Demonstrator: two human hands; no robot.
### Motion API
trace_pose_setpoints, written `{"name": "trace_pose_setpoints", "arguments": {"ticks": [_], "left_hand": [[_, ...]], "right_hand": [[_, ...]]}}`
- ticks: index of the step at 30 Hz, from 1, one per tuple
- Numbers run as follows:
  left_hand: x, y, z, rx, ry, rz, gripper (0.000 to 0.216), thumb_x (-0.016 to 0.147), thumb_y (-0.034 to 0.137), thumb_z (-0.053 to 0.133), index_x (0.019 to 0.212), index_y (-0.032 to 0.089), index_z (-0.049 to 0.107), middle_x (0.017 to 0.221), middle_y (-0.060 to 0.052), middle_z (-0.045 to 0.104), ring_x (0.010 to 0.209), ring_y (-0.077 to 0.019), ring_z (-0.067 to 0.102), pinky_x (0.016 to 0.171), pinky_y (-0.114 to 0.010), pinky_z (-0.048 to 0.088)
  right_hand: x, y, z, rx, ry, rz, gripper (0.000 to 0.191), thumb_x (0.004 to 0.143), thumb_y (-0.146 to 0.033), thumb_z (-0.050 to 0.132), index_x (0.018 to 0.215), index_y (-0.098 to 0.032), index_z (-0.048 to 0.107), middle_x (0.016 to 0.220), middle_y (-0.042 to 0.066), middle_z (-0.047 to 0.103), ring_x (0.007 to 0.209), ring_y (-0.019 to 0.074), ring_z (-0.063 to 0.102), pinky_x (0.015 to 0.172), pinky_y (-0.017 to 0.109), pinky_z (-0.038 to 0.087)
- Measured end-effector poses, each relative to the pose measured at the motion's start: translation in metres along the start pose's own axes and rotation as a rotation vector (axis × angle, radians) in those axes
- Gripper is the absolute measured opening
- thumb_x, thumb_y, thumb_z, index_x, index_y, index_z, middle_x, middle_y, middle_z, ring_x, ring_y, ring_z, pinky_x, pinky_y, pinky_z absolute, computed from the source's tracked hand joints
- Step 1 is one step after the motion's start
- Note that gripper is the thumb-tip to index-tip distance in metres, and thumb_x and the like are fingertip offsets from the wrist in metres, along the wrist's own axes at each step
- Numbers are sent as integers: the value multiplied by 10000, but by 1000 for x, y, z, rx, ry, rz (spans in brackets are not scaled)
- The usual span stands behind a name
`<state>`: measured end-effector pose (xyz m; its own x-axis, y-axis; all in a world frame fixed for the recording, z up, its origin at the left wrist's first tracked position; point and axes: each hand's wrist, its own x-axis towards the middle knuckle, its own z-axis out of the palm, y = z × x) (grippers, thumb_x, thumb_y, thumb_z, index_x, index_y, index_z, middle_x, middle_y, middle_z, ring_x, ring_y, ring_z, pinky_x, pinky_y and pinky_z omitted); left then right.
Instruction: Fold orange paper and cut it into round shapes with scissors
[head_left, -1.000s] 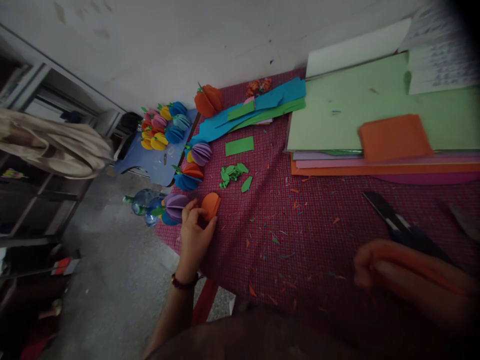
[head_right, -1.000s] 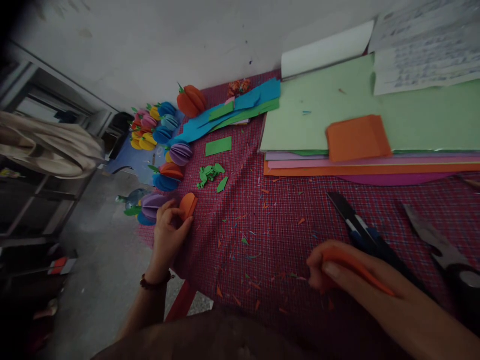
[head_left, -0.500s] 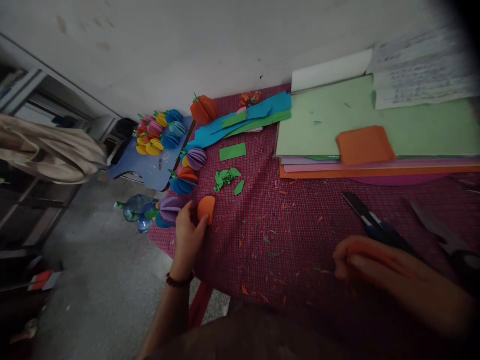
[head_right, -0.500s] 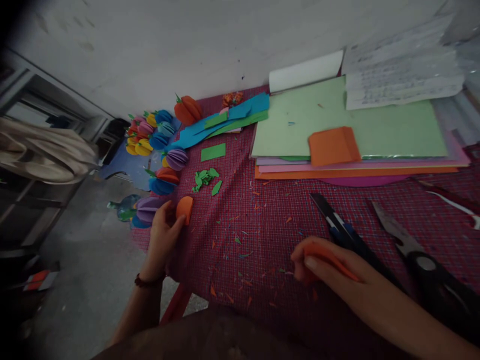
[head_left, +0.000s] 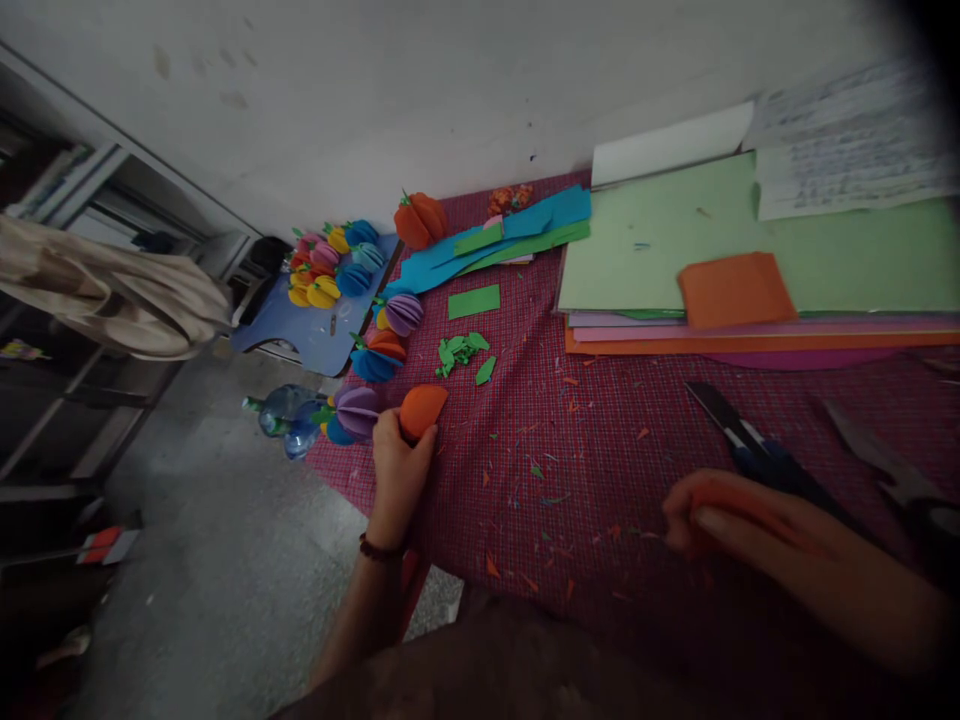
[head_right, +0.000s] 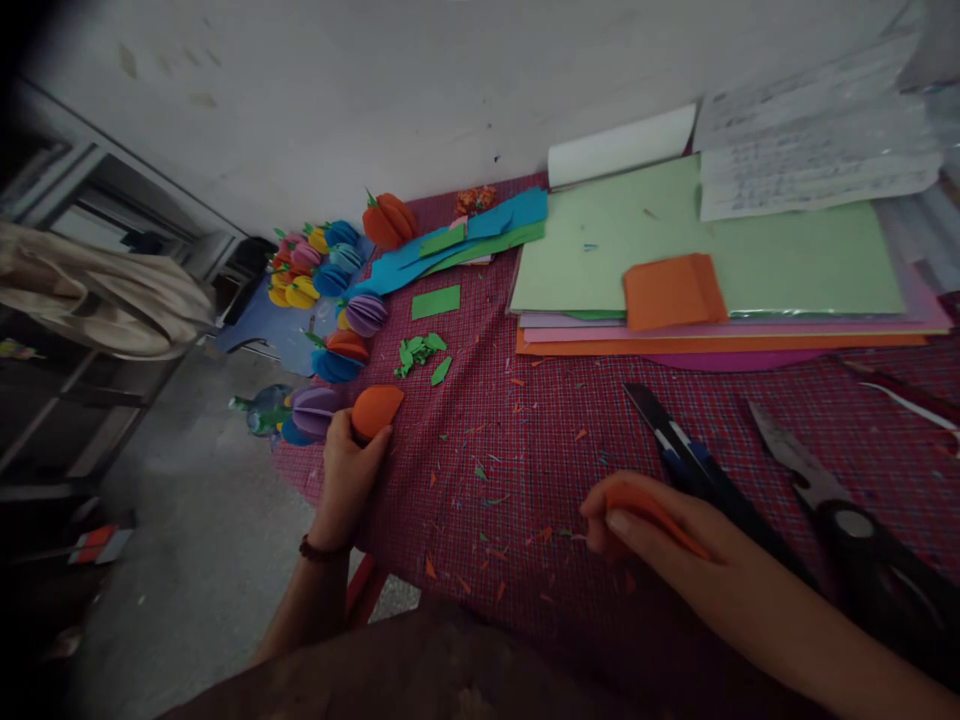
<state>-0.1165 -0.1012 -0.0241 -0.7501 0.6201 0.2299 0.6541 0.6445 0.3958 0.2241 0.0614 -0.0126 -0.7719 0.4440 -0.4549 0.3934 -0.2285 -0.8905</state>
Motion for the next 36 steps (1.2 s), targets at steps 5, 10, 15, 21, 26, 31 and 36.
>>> {"name": "trace_pose_setpoints", "arguments": {"ticks": [5,10,15,21,26,31,36], "left_hand": [[-12,10,-3,-204,48,289,107,798,116,537,857,200,567,930,-36,629,885,-180,597,804,-360,488],[-20,16,-11,-228,226,567,188,765,68,589,864,226,612,1166,-60,597,1078,-220,578,854,-419,503],[-24,17,-11,-259,265,575,177,759,88,633,848,235,589,1203,-38,570,1110,-228,574,839,-438,518],[-28,38,-20,-310,146,646,183,783,91,617,895,224,557,1117,-60,638,992,-196,635,773,-375,555],[-18,88,-34,-387,-77,955,170,789,121,639,911,240,637,909,-42,687,800,-164,650,653,-290,539],[-22,127,-34,-418,-387,1123,120,882,223,552,910,236,668,732,-25,657,655,-164,626,613,-309,545],[-38,130,-21,-774,-418,1124,326,821,114,606,1115,253,634,1041,-62,653,922,-175,628,792,-318,544]], "right_hand": [[-1,1,0,-24,-4,-32,327,876,-530,513,889,-234,650,810,45,641,781,200,599,726,316,513],[-2,4,1,-36,9,-18,308,869,-515,537,920,-232,648,809,40,639,769,193,597,711,312,514],[-2,1,2,-53,5,-36,299,880,-506,524,907,-233,644,812,38,643,772,183,598,724,300,502],[0,-9,1,-53,23,-51,254,830,-461,594,880,-218,648,738,19,628,700,174,600,655,291,502],[3,-18,7,175,69,-40,280,834,-464,599,903,-193,617,681,-4,599,614,138,572,550,242,483],[-4,-36,30,401,-36,-154,420,804,-543,630,939,-146,613,730,13,630,652,119,593,637,251,499],[-6,-36,43,527,178,-255,365,668,-428,789,858,-148,652,748,8,662,615,99,580,598,226,478]]}}
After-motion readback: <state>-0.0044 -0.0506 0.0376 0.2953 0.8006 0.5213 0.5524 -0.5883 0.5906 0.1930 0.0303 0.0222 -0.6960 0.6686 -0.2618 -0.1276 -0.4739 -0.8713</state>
